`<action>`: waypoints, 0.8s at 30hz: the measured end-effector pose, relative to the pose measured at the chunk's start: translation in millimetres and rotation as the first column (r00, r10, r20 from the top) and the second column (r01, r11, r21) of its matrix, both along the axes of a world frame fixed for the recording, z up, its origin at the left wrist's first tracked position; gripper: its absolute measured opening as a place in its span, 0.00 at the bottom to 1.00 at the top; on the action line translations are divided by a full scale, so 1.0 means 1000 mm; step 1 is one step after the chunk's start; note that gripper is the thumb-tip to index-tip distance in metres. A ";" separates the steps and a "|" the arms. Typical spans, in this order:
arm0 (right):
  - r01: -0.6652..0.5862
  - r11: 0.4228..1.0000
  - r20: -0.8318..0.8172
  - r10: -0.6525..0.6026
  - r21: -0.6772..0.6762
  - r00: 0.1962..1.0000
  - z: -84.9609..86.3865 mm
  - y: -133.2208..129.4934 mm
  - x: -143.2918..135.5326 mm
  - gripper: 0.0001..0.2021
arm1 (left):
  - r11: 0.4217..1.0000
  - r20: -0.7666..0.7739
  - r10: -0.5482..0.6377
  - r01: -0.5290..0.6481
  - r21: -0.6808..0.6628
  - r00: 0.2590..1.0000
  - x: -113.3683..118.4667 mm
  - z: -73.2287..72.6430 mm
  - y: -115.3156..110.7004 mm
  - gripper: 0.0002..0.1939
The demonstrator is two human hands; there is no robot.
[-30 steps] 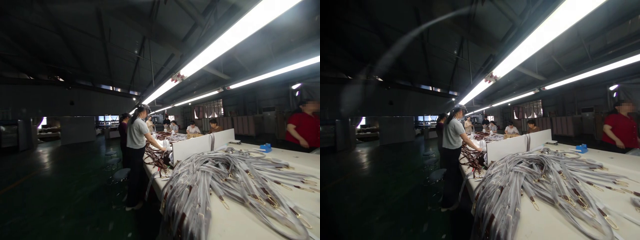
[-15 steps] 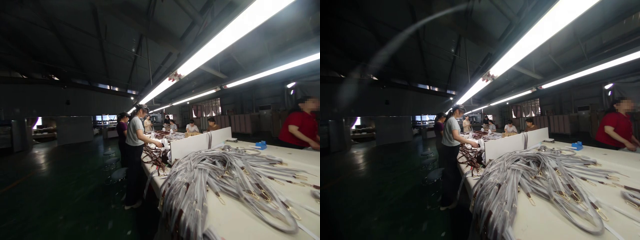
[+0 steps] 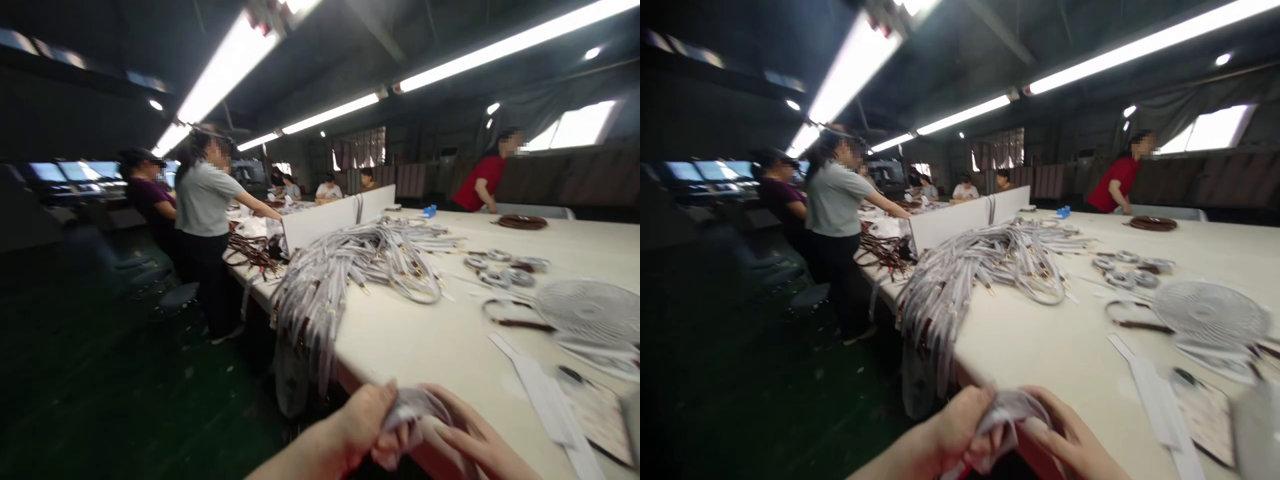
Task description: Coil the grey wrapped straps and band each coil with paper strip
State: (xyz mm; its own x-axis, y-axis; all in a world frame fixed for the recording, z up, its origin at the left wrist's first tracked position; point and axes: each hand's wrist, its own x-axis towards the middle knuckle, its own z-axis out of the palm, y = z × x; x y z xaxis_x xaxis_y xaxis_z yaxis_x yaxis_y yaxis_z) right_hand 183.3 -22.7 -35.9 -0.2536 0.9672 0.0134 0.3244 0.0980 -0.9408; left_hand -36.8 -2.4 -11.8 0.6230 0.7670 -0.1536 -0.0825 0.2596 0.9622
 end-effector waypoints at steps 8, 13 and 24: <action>0.001 1.000 -0.105 -0.003 -0.016 0.994 0.005 0.018 -0.022 0.16 | 0.918 0.169 0.179 -0.102 -0.384 0.969 -0.024 0.040 0.036 0.33; -0.072 0.994 -0.155 0.058 -0.085 0.986 0.005 0.030 -0.026 0.18 | 0.935 0.256 0.167 -0.070 -0.348 0.952 -0.028 0.069 0.044 0.34; -0.131 0.986 -0.290 0.095 -0.107 0.952 -0.001 0.030 -0.032 0.20 | 0.956 0.385 0.220 -0.119 -0.269 0.896 -0.039 0.100 0.069 0.32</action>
